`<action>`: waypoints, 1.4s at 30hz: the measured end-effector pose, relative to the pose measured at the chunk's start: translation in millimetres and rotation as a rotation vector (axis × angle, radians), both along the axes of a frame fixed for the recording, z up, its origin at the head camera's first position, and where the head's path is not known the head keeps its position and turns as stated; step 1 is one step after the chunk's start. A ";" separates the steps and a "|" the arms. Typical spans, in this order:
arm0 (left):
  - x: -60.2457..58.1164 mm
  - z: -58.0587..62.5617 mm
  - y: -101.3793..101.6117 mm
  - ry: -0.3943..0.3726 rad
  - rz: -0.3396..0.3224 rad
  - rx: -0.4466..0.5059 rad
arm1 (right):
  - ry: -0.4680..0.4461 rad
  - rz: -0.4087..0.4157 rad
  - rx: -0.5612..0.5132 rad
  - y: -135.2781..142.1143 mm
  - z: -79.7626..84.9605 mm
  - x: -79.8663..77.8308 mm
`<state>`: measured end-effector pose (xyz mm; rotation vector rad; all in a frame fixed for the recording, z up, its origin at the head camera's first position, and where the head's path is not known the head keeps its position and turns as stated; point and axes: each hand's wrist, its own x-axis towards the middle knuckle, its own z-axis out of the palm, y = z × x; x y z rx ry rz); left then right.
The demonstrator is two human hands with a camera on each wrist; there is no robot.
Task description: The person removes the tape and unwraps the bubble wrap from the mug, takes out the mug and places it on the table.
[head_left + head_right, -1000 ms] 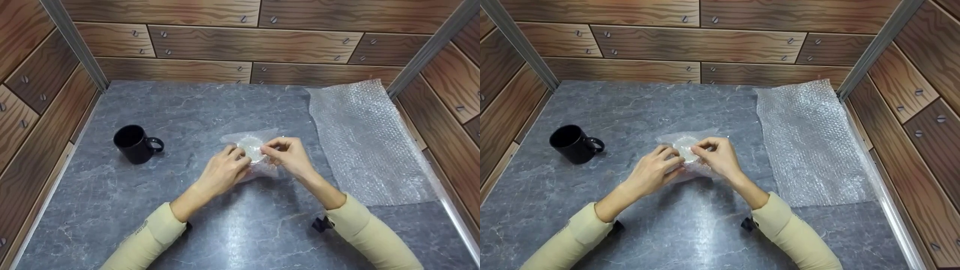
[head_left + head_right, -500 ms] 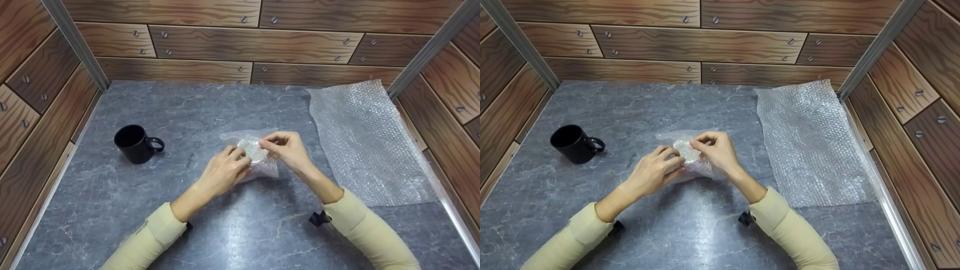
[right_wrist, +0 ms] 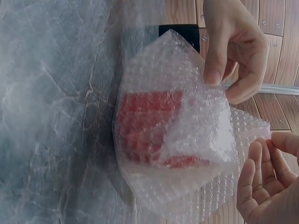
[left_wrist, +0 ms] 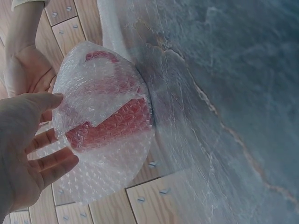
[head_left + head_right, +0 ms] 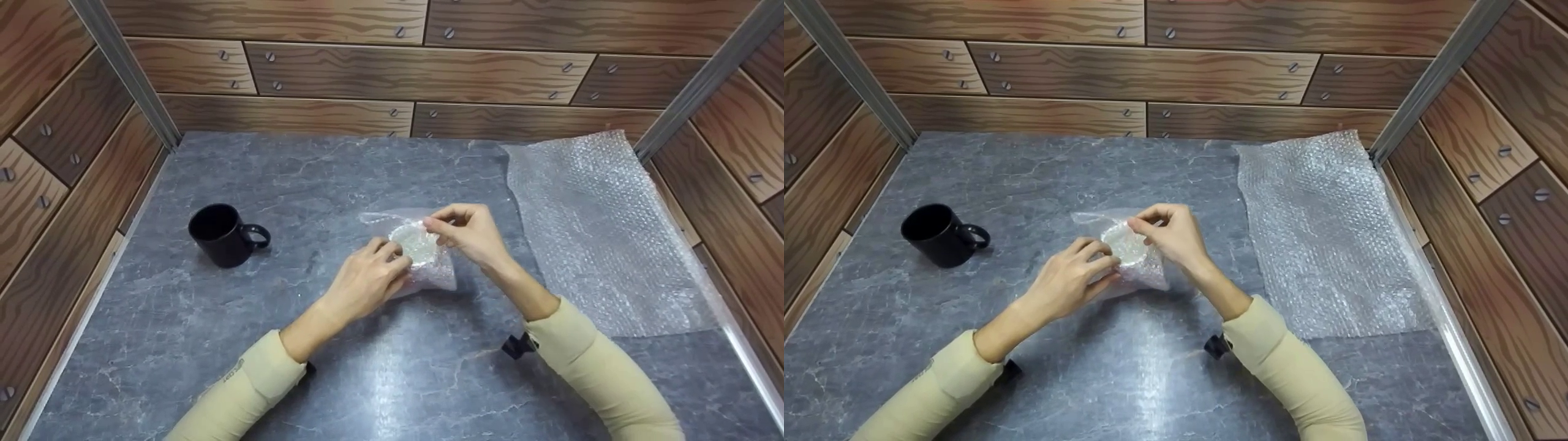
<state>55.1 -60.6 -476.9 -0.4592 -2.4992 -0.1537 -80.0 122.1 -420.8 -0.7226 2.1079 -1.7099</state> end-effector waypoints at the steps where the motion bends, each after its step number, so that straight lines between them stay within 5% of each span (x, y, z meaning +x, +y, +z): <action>1: -0.1 0.0 0.1 -0.001 -0.003 0.002 | 0.001 0.000 -0.001 -0.2 0.3 -1.7; 42: -1.4 -1.2 0.8 0.007 -0.013 0.014 | 0.062 -0.013 -0.083 -26.5 8.5 -46.7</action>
